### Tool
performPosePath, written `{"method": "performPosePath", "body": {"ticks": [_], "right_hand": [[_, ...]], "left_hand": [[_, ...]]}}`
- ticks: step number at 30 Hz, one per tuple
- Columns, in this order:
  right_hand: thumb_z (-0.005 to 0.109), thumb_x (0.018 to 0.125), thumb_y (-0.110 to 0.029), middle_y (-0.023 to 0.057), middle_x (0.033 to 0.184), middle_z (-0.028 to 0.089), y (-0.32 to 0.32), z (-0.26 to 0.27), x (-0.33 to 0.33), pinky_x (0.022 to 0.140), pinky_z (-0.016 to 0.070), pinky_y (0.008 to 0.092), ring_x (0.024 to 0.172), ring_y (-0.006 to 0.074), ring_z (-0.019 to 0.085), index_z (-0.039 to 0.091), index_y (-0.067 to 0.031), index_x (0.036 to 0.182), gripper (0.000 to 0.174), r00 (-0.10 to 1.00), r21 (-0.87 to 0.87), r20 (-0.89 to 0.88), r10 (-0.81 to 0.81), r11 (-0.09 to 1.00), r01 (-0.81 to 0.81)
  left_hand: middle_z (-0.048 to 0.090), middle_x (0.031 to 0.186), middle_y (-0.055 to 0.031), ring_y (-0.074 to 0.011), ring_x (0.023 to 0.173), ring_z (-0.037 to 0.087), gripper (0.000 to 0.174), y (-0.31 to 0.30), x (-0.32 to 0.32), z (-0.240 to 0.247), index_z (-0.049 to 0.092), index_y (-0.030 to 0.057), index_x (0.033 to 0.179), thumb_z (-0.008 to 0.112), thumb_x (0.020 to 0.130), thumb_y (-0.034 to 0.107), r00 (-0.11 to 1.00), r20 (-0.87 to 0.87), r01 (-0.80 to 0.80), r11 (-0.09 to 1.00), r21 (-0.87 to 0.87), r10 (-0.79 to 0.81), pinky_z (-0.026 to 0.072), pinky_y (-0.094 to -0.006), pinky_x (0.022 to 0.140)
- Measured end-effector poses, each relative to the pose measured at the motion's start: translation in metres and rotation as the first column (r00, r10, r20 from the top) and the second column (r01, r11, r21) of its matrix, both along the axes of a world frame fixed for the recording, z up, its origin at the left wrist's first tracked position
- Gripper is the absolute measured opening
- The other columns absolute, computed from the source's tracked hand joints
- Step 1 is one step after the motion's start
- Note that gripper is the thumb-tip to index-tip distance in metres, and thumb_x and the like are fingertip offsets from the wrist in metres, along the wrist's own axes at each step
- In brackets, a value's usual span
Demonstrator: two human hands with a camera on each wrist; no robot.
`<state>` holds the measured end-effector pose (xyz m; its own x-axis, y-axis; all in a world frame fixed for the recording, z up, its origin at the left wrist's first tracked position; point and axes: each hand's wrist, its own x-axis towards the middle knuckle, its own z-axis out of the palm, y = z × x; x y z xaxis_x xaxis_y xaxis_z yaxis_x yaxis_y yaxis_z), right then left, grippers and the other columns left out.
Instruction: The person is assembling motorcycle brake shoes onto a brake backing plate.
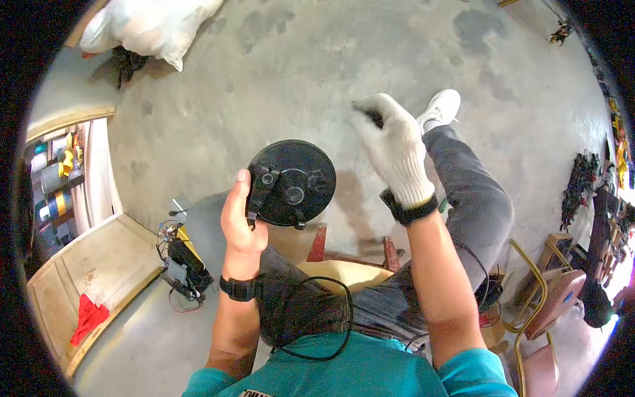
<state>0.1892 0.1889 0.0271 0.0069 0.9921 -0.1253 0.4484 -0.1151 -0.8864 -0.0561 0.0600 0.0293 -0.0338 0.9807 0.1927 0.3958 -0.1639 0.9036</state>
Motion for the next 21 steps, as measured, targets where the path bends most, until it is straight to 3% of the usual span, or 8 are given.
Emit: {"method": "performPosePath", "body": {"ticks": [2,3,4,7,13,15,19,21], "right_hand": [[0.072,0.086,-0.013,0.0165,0.093,0.071,-0.027,0.068,0.002,0.078,0.0541,0.0352,0.087,0.0297,0.070,0.071,-0.0028,0.102,0.019,0.971,0.093,-0.002,0.238,0.967,-0.237],[0.072,0.085,-0.012,0.0166,0.092,0.070,-0.040,0.088,0.003,0.077,0.0540,0.0374,0.086,0.0318,0.069,0.071,-0.0029,0.101,0.018,0.948,0.104,0.065,0.311,0.943,-0.316],[0.072,0.084,-0.012,0.0166,0.090,0.068,-0.053,0.101,0.004,0.077,0.0538,0.0395,0.085,0.0339,0.068,0.070,-0.0029,0.099,0.018,0.917,0.103,0.133,0.377,0.915,-0.391],[0.074,0.085,-0.017,0.0167,0.089,0.065,-0.085,0.118,0.002,0.074,0.0531,0.0445,0.084,0.0381,0.066,0.069,-0.0060,0.097,0.017,0.906,0.118,0.208,0.368,0.910,-0.396],[0.075,0.086,-0.017,0.0159,0.088,0.064,-0.118,0.138,0.000,0.071,0.0531,0.0457,0.082,0.0378,0.067,0.069,-0.0080,0.099,0.017,0.895,0.161,0.259,0.364,0.897,-0.411],[0.075,0.086,-0.016,0.0157,0.088,0.064,-0.125,0.144,0.001,0.071,0.0531,0.0457,0.082,0.0376,0.067,0.068,-0.0079,0.099,0.017,0.892,0.156,0.261,0.369,0.896,-0.416],[0.075,0.086,-0.014,0.0155,0.087,0.063,-0.134,0.152,0.004,0.070,0.0528,0.0453,0.080,0.0368,0.067,0.068,-0.0075,0.098,0.016,0.899,0.220,0.253,0.359,0.883,-0.414],[0.074,0.086,-0.014,0.0155,0.086,0.063,-0.138,0.155,0.005,0.070,0.0527,0.0450,0.079,0.0365,0.067,0.068,-0.0074,0.098,0.015,0.901,0.236,0.248,0.355,0.880,-0.412]], "left_hand": [[0.062,0.120,-0.0176,-0.0244,0.108,0.061,0.039,0.004,0.015,0.024,0.051,-0.0076,0.131,0.051,0.092,-0.005,0.916,0.377,-0.063,0.978,-0.199,0.136,0.0464,-0.0362,0.096],[0.062,0.116,-0.0156,-0.0224,0.104,0.060,0.033,0.002,0.020,0.034,0.052,-0.0066,0.126,0.051,0.094,-0.002,0.878,0.444,-0.074,0.968,-0.241,0.177,0.0458,-0.0350,0.093],[0.061,0.112,-0.0135,-0.0204,0.101,0.059,0.028,0.000,0.024,0.042,0.053,-0.0056,0.122,0.052,0.095,0.002,0.864,0.465,-0.080,0.963,-0.257,0.196,0.0452,-0.0338,0.090],[0.060,0.100,-0.0073,-0.0145,0.090,0.055,0.018,-0.010,0.033,0.062,0.057,-0.0025,0.109,0.052,0.100,0.012,0.859,0.469,-0.091,0.963,-0.252,0.204,0.0435,-0.0303,0.080],[0.058,0.079,0.0031,-0.0045,0.072,0.049,0.035,-0.032,0.041,0.088,0.062,0.0025,0.088,0.053,0.107,0.030,0.859,0.470,-0.103,0.968,-0.231,0.203,0.0405,-0.0244,0.064],[0.051,0.074,0.0066,-0.0030,0.069,0.041,0.036,-0.038,0.044,0.095,0.061,0.0034,0.084,0.055,0.106,0.031,0.848,0.483,-0.096,0.959,-0.266,0.219,0.0331,-0.0237,0.060],[0.052,0.073,0.0069,-0.0026,0.068,0.041,0.035,-0.046,0.048,0.107,0.061,0.0032,0.084,0.057,0.106,0.031,0.878,0.441,-0.097,0.971,-0.217,0.187,0.0337,-0.0232,0.059],[0.057,0.081,0.0001,-0.0092,0.075,0.050,0.041,-0.049,0.043,0.108,0.060,0.0011,0.088,0.049,0.108,0.035,0.882,0.456,0.025,0.953,-0.302,0.121,0.0415,-0.0277,0.068]]}}
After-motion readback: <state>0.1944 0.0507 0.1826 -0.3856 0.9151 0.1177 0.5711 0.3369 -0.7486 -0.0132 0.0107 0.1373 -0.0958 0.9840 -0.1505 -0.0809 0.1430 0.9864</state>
